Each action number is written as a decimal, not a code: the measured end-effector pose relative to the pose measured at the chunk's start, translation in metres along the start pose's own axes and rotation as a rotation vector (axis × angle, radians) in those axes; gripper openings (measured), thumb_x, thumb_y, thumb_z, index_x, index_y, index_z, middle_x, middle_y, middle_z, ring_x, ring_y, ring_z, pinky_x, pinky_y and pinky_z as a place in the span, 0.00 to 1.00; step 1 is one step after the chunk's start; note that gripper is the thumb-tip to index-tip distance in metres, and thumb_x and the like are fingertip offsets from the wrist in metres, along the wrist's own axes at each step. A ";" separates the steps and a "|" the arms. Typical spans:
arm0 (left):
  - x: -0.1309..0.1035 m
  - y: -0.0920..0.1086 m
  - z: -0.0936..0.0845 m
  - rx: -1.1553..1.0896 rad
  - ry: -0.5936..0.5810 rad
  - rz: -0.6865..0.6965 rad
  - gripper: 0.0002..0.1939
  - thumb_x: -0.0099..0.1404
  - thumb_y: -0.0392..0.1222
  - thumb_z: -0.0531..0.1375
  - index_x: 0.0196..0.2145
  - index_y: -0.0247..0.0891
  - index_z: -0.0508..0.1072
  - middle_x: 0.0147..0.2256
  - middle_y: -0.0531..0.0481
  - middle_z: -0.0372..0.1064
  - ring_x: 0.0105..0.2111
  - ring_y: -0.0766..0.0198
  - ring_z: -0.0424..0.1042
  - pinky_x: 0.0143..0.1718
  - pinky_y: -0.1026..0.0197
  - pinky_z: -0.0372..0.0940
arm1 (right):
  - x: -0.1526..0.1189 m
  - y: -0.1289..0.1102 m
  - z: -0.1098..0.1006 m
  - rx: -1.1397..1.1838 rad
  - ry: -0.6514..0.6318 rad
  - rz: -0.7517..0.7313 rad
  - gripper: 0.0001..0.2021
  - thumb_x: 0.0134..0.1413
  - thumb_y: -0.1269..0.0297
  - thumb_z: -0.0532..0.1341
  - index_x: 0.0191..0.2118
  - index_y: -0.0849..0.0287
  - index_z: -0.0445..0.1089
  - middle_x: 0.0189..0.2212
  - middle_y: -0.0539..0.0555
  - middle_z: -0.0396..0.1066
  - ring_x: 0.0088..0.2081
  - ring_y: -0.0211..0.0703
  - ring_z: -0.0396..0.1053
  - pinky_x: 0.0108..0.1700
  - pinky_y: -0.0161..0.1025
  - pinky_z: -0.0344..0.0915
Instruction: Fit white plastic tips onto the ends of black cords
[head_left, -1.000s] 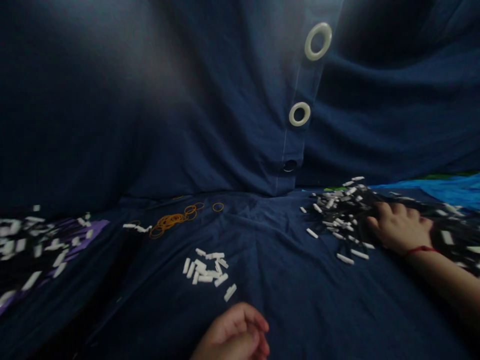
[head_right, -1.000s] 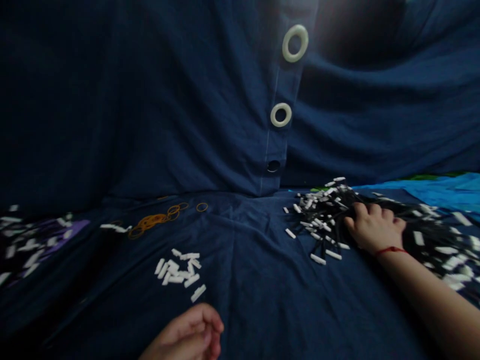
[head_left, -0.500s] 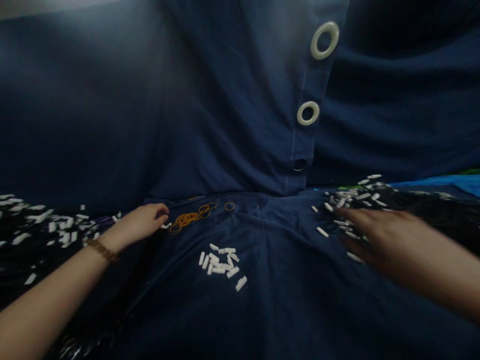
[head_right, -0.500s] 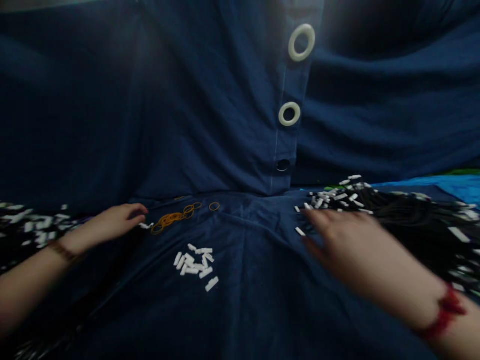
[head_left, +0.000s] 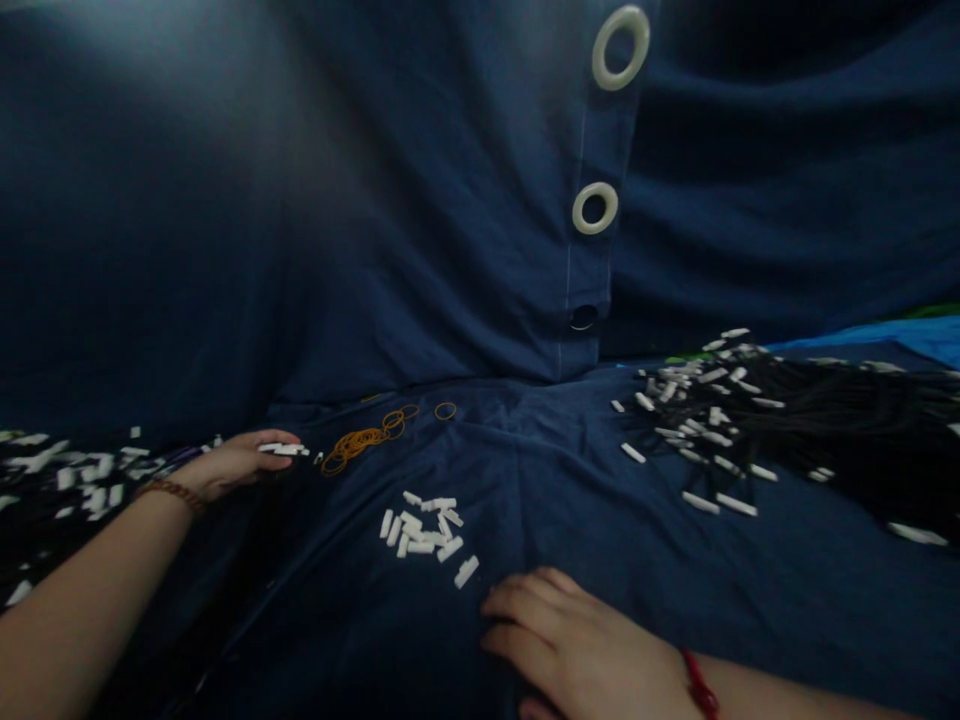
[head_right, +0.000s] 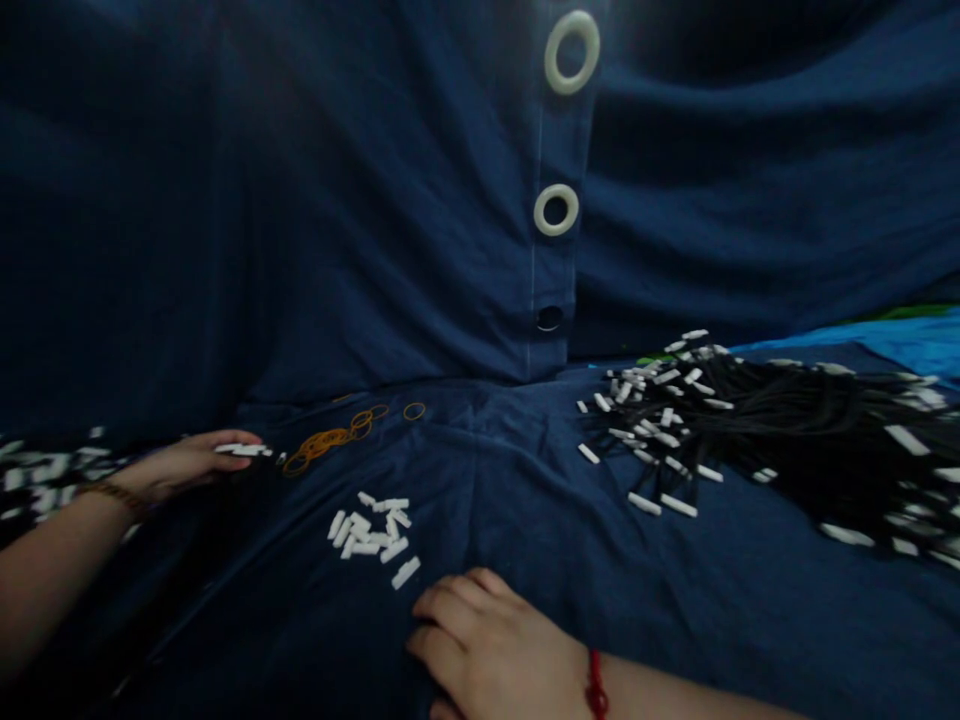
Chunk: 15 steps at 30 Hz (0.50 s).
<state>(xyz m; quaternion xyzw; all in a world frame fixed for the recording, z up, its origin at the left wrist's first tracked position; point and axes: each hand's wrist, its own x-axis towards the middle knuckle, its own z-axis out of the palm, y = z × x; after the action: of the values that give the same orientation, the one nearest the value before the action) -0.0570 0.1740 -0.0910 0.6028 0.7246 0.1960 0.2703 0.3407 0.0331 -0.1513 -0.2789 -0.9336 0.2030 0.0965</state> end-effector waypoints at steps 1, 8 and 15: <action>-0.002 0.000 -0.005 -0.046 -0.017 -0.019 0.12 0.61 0.38 0.55 0.42 0.31 0.66 0.37 0.47 0.70 0.35 0.63 0.71 0.37 0.56 0.66 | 0.000 0.000 0.000 0.007 -0.003 -0.003 0.21 0.50 0.63 0.57 0.52 0.57 0.59 0.53 0.51 0.57 0.52 0.42 0.54 0.55 0.39 0.49; -0.010 -0.008 -0.029 -0.271 -0.031 -0.141 0.17 0.57 0.37 0.58 0.45 0.31 0.64 0.36 0.47 0.73 0.36 0.64 0.72 0.39 0.60 0.66 | 0.001 -0.002 -0.002 0.051 -0.025 0.026 0.21 0.49 0.65 0.57 0.52 0.56 0.60 0.53 0.51 0.57 0.53 0.43 0.54 0.56 0.40 0.48; -0.013 -0.013 -0.041 -0.365 -0.033 -0.161 0.20 0.53 0.36 0.60 0.45 0.33 0.63 0.35 0.48 0.74 0.38 0.62 0.72 0.41 0.62 0.66 | 0.001 -0.005 -0.006 0.077 -0.050 0.043 0.21 0.49 0.66 0.56 0.52 0.56 0.60 0.53 0.50 0.57 0.53 0.42 0.53 0.57 0.41 0.47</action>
<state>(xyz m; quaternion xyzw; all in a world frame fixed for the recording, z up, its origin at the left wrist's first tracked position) -0.0911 0.1608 -0.0650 0.4871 0.7183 0.2921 0.4018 0.3395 0.0319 -0.1441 -0.2901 -0.9209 0.2478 0.0795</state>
